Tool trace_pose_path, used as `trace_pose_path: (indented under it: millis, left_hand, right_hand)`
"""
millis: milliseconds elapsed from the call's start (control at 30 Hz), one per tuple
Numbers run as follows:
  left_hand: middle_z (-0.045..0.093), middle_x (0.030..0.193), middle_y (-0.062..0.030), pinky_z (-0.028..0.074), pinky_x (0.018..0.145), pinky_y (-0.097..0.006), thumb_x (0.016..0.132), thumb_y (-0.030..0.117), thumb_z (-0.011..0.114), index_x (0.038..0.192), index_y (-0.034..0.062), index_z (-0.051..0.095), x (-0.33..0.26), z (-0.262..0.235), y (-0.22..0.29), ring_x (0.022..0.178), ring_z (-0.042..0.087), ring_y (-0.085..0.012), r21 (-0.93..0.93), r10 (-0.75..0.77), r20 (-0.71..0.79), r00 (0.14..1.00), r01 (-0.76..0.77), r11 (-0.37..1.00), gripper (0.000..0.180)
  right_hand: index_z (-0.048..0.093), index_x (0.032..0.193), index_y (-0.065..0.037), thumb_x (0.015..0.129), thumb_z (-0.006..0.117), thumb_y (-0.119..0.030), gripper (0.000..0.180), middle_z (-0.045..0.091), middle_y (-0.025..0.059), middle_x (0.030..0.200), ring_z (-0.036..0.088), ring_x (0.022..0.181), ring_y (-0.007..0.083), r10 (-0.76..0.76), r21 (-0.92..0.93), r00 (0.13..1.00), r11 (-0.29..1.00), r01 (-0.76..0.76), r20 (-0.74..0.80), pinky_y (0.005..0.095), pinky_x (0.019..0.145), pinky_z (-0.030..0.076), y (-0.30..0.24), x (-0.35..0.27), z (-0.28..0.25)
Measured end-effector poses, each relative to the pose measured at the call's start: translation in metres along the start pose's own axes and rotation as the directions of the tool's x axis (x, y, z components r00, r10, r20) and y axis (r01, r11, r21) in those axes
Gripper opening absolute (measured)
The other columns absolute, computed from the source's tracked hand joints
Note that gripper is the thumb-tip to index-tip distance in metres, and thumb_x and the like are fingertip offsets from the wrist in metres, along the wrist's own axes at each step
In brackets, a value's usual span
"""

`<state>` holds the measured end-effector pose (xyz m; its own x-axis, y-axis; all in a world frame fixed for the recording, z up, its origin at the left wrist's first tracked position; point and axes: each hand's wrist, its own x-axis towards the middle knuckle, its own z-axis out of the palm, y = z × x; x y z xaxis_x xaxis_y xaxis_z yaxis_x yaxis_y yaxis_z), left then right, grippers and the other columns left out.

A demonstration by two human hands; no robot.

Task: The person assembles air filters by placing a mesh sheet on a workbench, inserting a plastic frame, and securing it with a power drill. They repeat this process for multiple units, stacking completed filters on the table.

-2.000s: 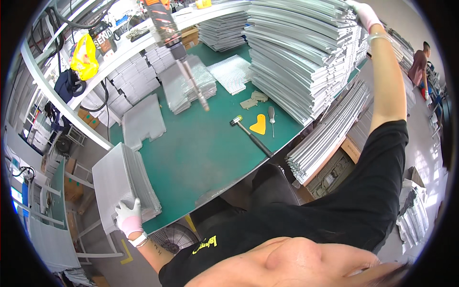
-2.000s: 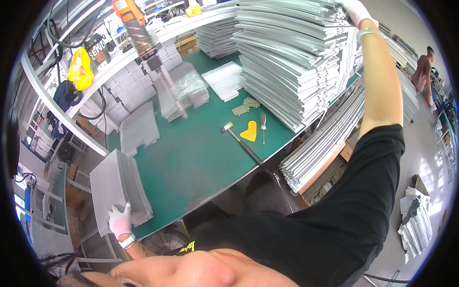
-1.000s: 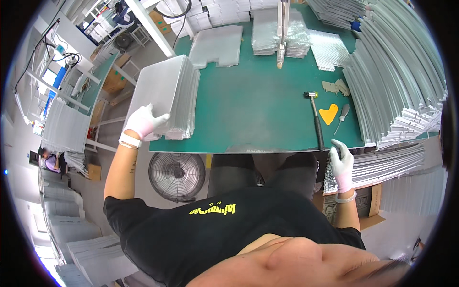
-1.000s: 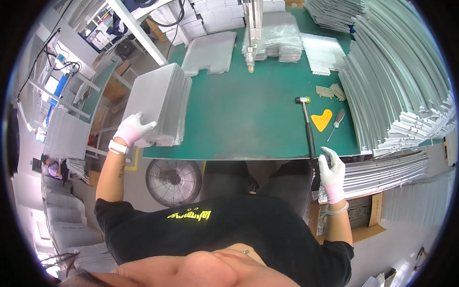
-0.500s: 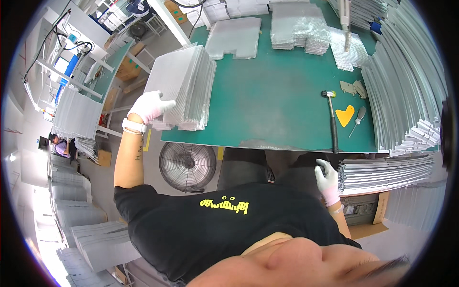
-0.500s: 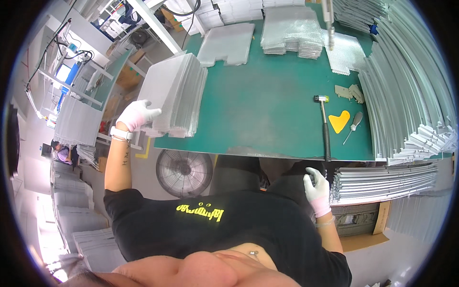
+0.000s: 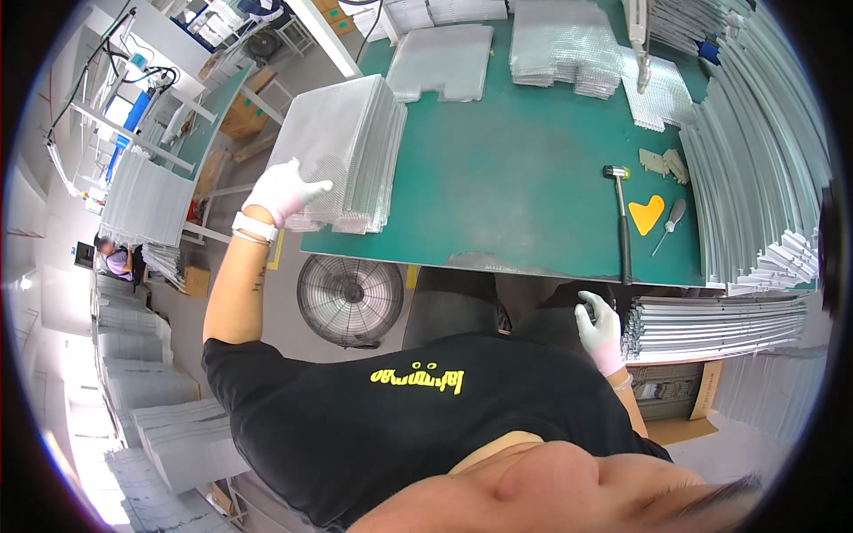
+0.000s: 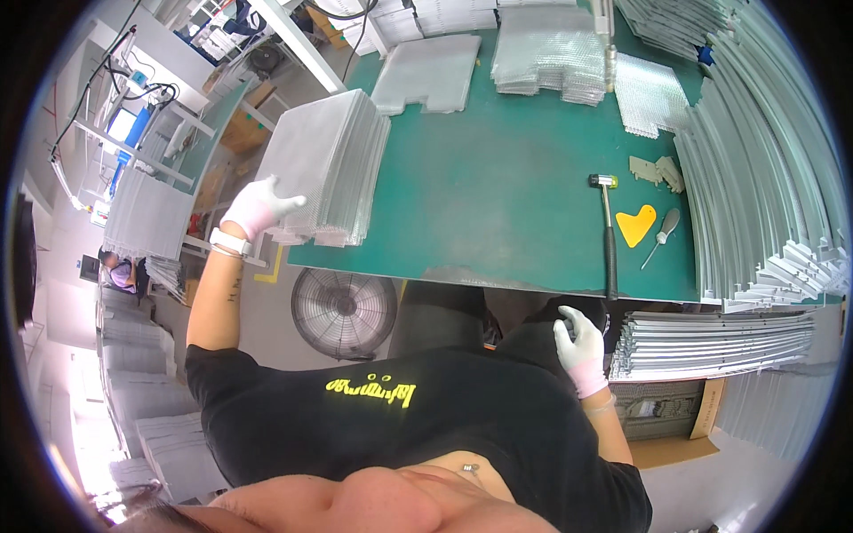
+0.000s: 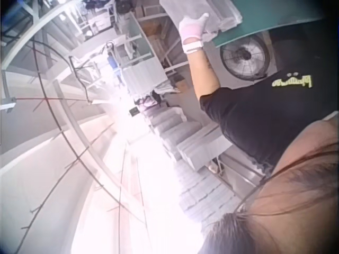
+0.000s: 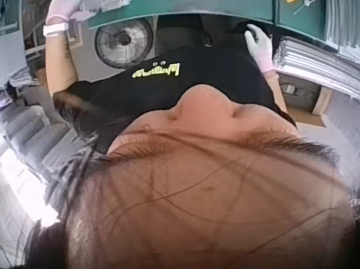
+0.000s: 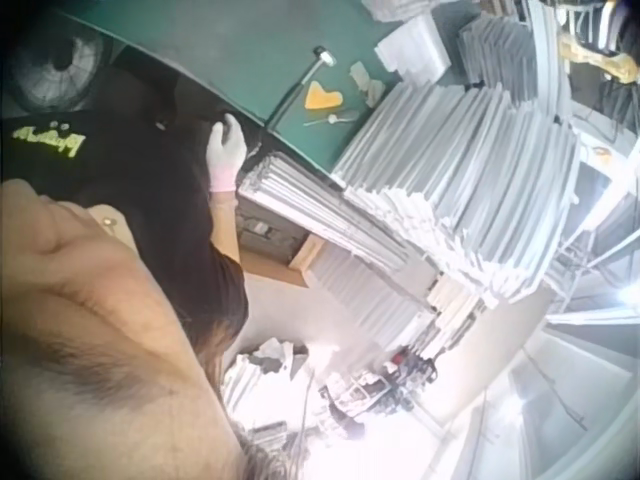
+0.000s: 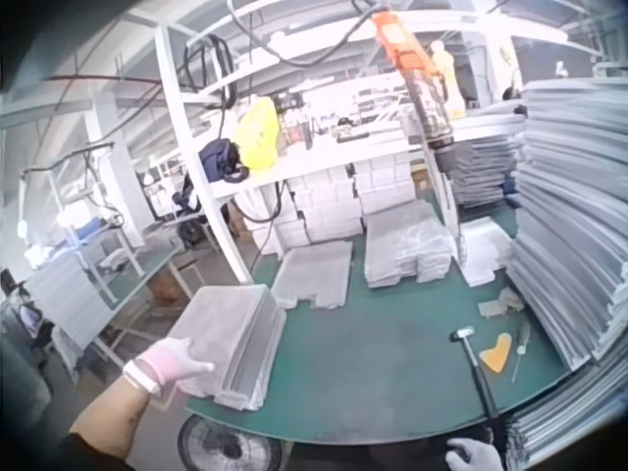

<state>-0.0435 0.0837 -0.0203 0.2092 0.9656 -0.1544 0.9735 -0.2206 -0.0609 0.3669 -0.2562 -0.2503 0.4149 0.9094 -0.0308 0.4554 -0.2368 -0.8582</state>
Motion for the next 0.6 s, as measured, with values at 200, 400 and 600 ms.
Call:
trace_pose_path:
  millis: [200,400,600]
  left_hand:
    - [0.063,0.122,-0.0329,0.048,0.102,-0.04,0.079,0.072,0.063,0.138,-0.0175,0.044,-0.011,0.036,0.013,0.118,0.063,-0.0392,0.085,-0.129,0.147,0.981,0.117,0.989,0.109]
    - [0.062,0.124,-0.0336,0.045,0.105,-0.04,0.078,0.073,0.063,0.124,-0.0159,0.058,-0.021,-0.026,-0.009,0.121,0.061,-0.0387,-0.087,-0.073,-0.064,0.995,0.068,0.994,0.1]
    - [0.07,0.117,-0.0159,0.05,0.093,-0.035,0.096,0.044,0.06,0.141,0.0083,0.057,-0.063,-0.08,-0.057,0.104,0.066,-0.0266,-0.766,-0.34,-0.142,0.93,0.114,0.632,0.057]
  right_hand:
    - [0.067,0.117,0.001,0.092,0.064,-0.013,0.029,0.072,0.0149,0.098,0.069,0.079,0.0198,0.016,-0.004,1.0,1.0,-0.016,0.01,0.031,0.075,0.055,0.012,-0.003,0.001]
    - [0.067,0.117,0.0,0.091,0.064,-0.014,0.029,0.072,0.0157,0.101,0.07,0.081,0.0236,-0.071,-0.058,0.997,0.996,0.07,-0.011,0.0331,0.076,0.055,0.017,0.001,0.001]
    - [0.068,0.115,0.001,0.091,0.064,-0.012,0.027,0.072,0.0156,0.102,0.07,0.085,0.0244,-0.042,-0.05,0.999,0.998,0.041,-0.018,0.0335,0.079,0.055,0.016,0.0,-0.008]
